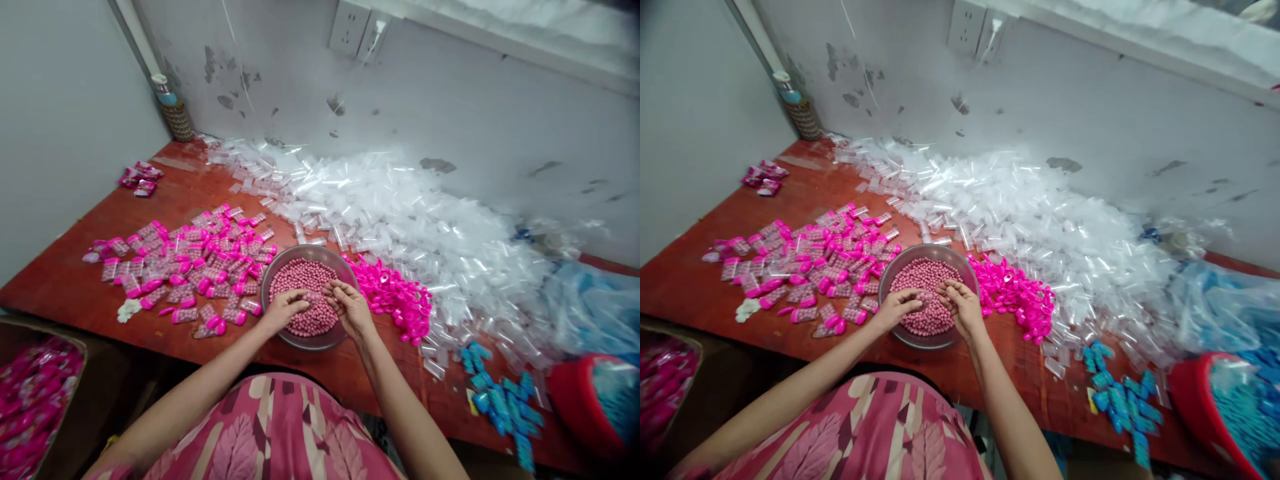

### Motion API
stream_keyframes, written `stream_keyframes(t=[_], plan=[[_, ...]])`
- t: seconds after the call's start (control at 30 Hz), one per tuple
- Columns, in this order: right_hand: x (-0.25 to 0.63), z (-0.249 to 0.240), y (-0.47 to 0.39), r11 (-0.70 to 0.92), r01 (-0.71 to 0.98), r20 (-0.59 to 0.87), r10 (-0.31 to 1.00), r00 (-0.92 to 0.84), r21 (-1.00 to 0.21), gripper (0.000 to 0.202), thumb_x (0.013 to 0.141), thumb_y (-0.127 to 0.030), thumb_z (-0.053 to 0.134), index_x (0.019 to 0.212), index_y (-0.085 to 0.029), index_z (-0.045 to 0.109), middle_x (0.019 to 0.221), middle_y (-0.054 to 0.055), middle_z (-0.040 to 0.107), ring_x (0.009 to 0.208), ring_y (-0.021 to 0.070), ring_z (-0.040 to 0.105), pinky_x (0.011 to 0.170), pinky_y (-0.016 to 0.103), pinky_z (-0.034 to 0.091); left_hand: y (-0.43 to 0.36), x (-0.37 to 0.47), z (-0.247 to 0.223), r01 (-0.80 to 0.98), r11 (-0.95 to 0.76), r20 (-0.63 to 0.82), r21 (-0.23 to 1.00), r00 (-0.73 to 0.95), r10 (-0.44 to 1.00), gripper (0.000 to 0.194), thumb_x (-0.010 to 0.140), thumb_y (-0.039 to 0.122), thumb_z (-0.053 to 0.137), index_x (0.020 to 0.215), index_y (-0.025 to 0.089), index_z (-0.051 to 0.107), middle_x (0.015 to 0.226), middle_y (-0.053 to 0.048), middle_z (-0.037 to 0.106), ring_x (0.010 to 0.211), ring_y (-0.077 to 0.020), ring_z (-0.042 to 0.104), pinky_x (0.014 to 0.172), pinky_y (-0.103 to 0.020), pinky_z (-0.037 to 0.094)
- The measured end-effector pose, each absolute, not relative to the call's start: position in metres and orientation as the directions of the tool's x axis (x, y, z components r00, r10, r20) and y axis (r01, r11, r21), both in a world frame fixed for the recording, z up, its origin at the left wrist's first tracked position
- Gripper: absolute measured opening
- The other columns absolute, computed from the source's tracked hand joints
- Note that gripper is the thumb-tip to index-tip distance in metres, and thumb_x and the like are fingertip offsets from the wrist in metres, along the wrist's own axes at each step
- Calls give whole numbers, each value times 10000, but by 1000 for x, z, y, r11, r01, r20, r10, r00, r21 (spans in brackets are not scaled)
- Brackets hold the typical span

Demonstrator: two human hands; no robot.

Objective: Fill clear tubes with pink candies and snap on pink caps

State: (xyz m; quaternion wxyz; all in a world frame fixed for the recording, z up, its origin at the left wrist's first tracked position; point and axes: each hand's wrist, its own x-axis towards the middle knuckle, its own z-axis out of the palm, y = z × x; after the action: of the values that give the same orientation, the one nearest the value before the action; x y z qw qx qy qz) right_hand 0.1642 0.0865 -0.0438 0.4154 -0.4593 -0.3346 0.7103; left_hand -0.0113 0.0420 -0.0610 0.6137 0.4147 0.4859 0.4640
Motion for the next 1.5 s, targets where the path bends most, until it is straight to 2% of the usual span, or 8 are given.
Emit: stream_keyframes(t=[0.13,0.27,0.37,0.57,0.8,1.03,1.33,1.5], plan=[[170,-63,68,-218,164,-249,948,-199,-962,282,686,-290,603,957,-210,595,938,33,636,868,179,586,770,352,472,40,-17,-48,-46,132,-124,990,139,983,317,704,262,573,998,144,598,961,-70,640,884,-190,576,823,-333,435],[183,-73,35,-17,434,-104,979,-178,-901,296,747,-296,527,1032,-226,571,1028,38,609,945,173,551,857,333,408,42,-22,-45,91,57,-70,994,139,988,282,744,267,527,1000,173,597,1006,-69,631,935,-189,566,854,-320,416],[211,-79,20,-84,504,-97,995,-1,-860,302,797,-333,431,1034,-197,558,998,51,615,875,162,573,784,291,437,41,-20,-48,118,63,-79,991,134,988,264,738,271,532,969,170,611,1009,-67,631,940,-189,567,853,-310,419],[271,-109,31,-331,770,-258,940,222,-545,265,777,-327,412,855,-169,610,831,55,646,762,180,590,696,270,417,41,-5,-50,37,129,-133,991,162,978,298,732,292,546,996,164,598,1005,-72,635,931,-192,577,855,-322,429],[254,-147,33,-427,843,-343,885,315,-327,312,745,-375,471,906,-132,580,839,112,628,766,192,589,646,255,388,38,6,-47,-217,312,-278,925,175,945,352,696,319,594,1005,150,590,1023,-81,620,939,-212,570,846,-367,451],[283,-126,30,-297,904,-320,927,196,-308,277,787,-326,415,924,-144,572,729,86,624,691,201,596,590,267,398,34,13,-31,-433,481,-398,762,274,876,387,736,379,546,1022,122,578,1050,-122,598,905,-224,579,715,-350,513],[259,-11,37,341,788,-24,912,-410,-513,265,810,-200,410,1046,-198,532,937,84,557,853,178,543,733,308,431,33,25,-28,-368,392,-272,843,336,902,387,656,291,640,1013,151,590,944,-64,627,821,-175,585,728,-313,486],[212,31,41,309,537,34,887,-461,-785,227,758,-303,541,961,-202,562,856,41,599,767,151,555,709,269,448,30,25,-19,-243,252,-164,937,331,929,317,702,278,588,985,138,616,919,-71,643,827,-179,585,724,-274,469]])
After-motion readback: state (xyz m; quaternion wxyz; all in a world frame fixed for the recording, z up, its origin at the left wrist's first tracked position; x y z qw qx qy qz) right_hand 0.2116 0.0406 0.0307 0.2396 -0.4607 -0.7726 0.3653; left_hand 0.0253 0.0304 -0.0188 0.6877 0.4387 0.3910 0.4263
